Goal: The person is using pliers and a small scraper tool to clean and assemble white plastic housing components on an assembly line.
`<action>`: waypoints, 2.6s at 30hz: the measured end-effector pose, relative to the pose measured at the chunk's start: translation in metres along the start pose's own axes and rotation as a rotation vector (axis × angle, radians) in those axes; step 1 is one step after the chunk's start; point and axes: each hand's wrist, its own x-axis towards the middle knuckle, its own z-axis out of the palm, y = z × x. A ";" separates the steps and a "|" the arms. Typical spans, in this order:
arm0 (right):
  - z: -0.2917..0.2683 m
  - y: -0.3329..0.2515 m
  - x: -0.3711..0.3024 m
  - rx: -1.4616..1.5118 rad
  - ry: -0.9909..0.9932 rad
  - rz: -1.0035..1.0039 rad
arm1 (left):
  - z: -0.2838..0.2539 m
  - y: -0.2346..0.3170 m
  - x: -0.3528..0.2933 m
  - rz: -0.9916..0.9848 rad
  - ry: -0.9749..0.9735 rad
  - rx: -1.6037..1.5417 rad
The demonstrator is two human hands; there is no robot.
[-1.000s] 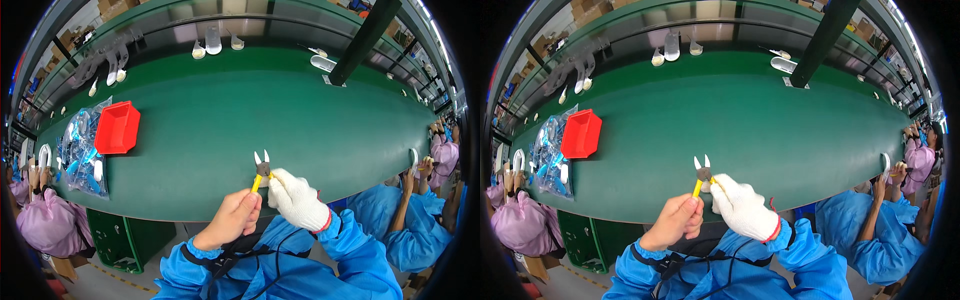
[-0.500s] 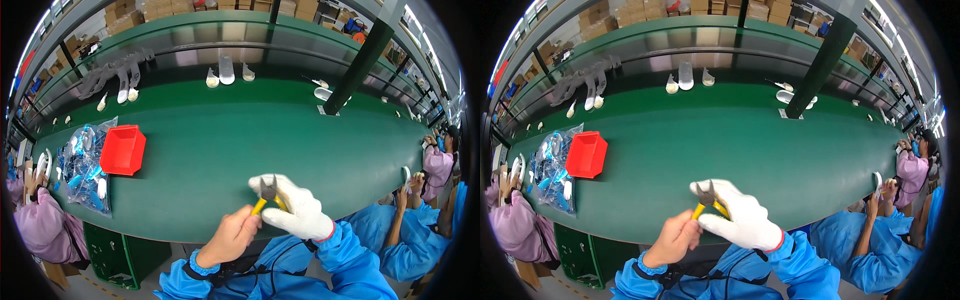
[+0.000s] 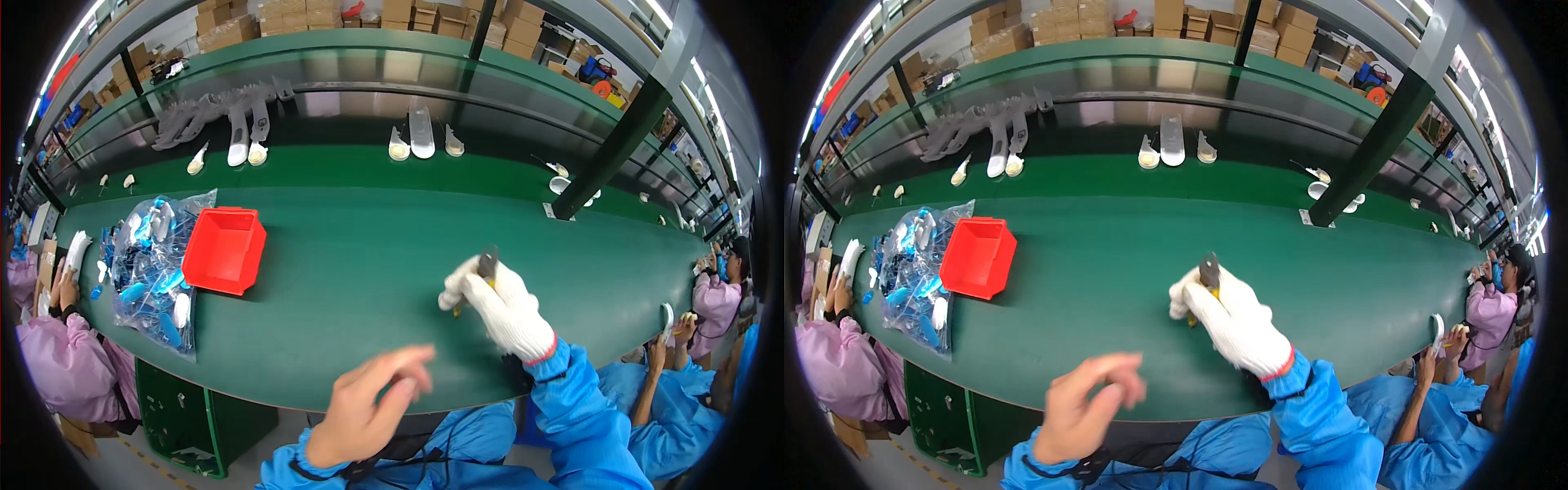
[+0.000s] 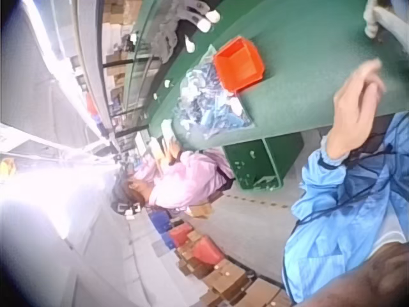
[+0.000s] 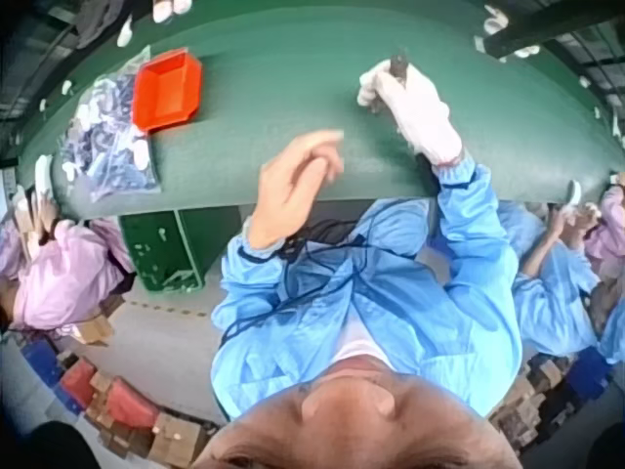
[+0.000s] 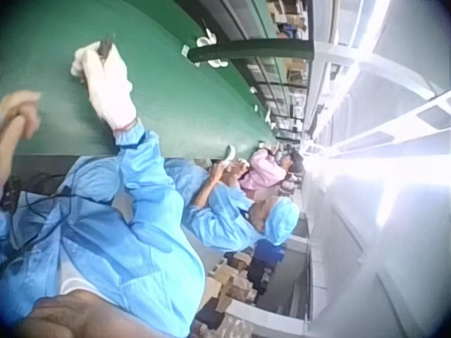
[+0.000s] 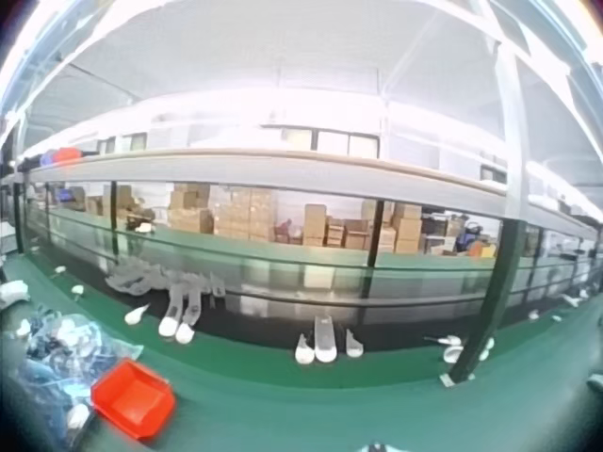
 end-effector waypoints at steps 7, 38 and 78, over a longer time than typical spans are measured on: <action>0.017 -0.015 0.055 -0.369 -0.118 0.110 | -0.047 0.047 0.011 0.387 -0.516 -1.167; -0.097 0.042 0.289 -1.082 0.682 0.068 | 0.014 -0.090 -0.040 -0.202 0.039 -0.163; 0.030 0.023 -0.053 -0.092 0.036 0.096 | 0.043 -0.075 -0.095 -0.640 -0.530 -1.042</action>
